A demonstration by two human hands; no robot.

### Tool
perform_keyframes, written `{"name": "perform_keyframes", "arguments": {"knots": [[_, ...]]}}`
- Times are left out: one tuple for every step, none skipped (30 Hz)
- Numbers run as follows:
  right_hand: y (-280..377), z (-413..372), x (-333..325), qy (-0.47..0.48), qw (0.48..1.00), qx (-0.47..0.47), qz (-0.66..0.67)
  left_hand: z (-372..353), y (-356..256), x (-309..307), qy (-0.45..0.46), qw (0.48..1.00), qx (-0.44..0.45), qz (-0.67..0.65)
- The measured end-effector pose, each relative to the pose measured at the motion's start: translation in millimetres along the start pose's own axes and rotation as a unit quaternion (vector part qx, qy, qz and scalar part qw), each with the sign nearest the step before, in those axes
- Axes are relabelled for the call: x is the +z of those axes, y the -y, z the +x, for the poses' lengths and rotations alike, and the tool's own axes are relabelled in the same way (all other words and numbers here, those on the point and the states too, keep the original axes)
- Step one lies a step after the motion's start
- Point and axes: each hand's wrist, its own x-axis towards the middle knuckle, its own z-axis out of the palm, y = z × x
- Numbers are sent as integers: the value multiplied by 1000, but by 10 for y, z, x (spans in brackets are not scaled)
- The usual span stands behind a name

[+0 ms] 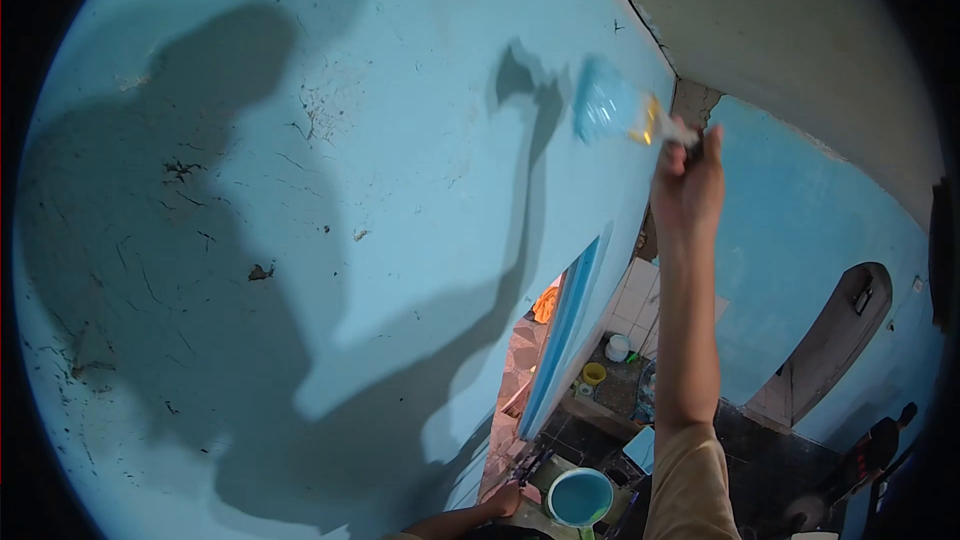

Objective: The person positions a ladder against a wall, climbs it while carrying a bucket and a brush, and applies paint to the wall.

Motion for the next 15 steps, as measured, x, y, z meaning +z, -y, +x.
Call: {"name": "perform_keyframes", "arguments": {"knots": [[-74, 98, 196, 11, 1000, 2, 10, 1, 12, 3, -12, 1000, 17, -2], [-143, 167, 378, 18, 1000, 9, 24, -18, 6, 17, -22, 999, 33, -4], [-209, 214, 536, 25, 999, 17, 37, 6, 42, 59, -23, 999, 32, -4], [-271, 248, 661, 32, 998, 22, 41, 67, 112, 108, -28, 999, 22, -9], [-331, 255, 760, 38, 998, 28, 45, 74, 152, 158, -32, 999, 10, -15], [-387, 247, 860, 39, 998, 23, 34, 49, 121, 144, -31, 999, 8, -16], [-423, 228, 962, 26, 999, 28, 29, 47, 97, 106, -11, 1000, -5, -1], [-470, 224, 1024, 15, 999, 35, 31, 51, 76, 83, 10, 1000, -18, 13], [-496, 234, 1062, 6, 999, 42, 32, 63, 45, 63, 10, 1000, -18, 13], [-492, 248, 1061, 5, 999, 41, 32, 59, 16, 45, -1, 1000, -17, -3], [-476, 249, 1022, -2, 997, 58, 56, 0, -4, 35, -7, 1000, -19, -17], [-441, 229, 936, -14, 994, 73, 78, -9, 10, 66, -14, 1000, -22, 4], [-356, 193, 720, -8, 993, 93, 78, -2, 40, 97, -14, 999, -23, 24], [-231, 90, 447, -11, 992, 103, 69, -26, 67, 102, -11, 999, -16, 28], [-85, -55, 160, -13, 992, 114, 59, -12, 60, 101, -7, 1000, -7, 29]]}}
